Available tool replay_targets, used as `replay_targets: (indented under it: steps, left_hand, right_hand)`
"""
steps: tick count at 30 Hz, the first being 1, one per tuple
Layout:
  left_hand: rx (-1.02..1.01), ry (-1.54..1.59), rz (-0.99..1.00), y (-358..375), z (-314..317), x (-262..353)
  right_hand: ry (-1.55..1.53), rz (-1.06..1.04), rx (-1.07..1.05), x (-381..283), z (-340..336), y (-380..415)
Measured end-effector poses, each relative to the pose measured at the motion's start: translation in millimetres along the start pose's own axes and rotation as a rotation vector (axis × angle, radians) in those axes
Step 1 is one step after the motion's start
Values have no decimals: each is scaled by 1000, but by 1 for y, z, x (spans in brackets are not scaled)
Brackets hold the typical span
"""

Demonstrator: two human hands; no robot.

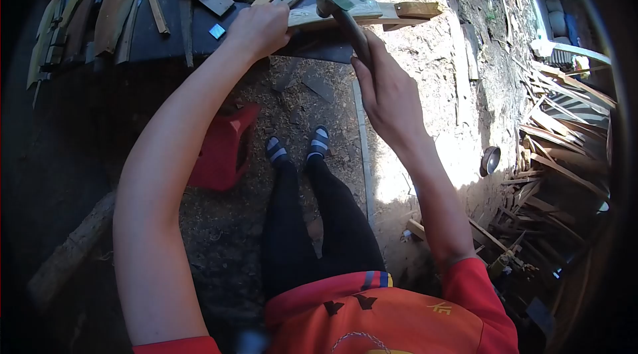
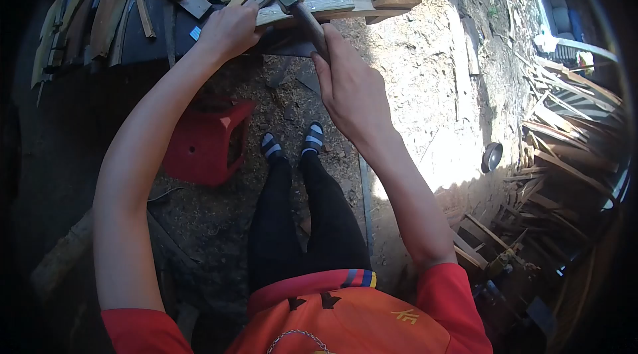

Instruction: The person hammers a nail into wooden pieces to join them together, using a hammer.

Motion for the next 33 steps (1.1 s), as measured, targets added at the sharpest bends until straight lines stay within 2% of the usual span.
replay_targets:
  steps: [1, 6, 9, 11, 13, 14, 17, 18, 22, 24, 25, 27, 29, 30, 33]
  left_hand:
    - [-10, 4, 2, 0, -2, 1]
    - [-14, -9, -10, 1, -4, 0]
    - [-8, -9, -7, 1, 0, -1]
    - [-39, 0, -21, 2, -3, -1]
    - [-48, 4, -23, 1, -8, 3]
    - [-47, -2, -31, 2, -8, 2]
    - [-43, -8, -22, 2, -6, 3]
    - [-42, -5, -20, 2, -5, 2]
    - [-47, 5, -12, 3, -5, 1]
    - [-35, 12, -8, 3, -5, 2]
    - [-30, 21, -12, 3, -3, 1]
    - [-24, 35, -15, 4, -1, 0]
    - [-26, 45, -16, 5, 0, -1]
    - [-32, 38, -17, 4, 0, -3]
    - [-51, 43, -24, 4, 0, -1]
  right_hand:
    - [-41, -2, 1, -8, -3, 1]
    - [-254, -240, 289, -67, -57, -1]
    - [-309, -343, 378, -71, -62, -3]
    - [-300, -338, 389, -41, -37, -4]
    - [-61, 66, -26, 2, 1, -3]
    - [-98, 59, -8, 7, 3, -1]
    - [-145, -4, 95, -19, -25, 4]
    - [-249, 6, 140, -37, -41, 4]
    - [-533, -281, 459, -70, -85, -3]
    - [-646, -326, 514, -64, -77, -6]
    - [-592, -314, 519, -40, -58, -7]
    - [-257, -223, 299, 0, -9, -2]
    - [-147, 76, -7, 31, 13, -3]
    - [-131, 168, 1, 20, 0, -3]
    - [-199, 136, 162, -22, -52, -2]
Point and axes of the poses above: each hand's wrist, its own y-axis away from the middle knuckle, its own z-axis out of the palm, x = y × z, the point moved 6 cm from there along -y, towards the middle knuckle, and after that the axes turned 13 degrees about -y, right-handed, at the moved point
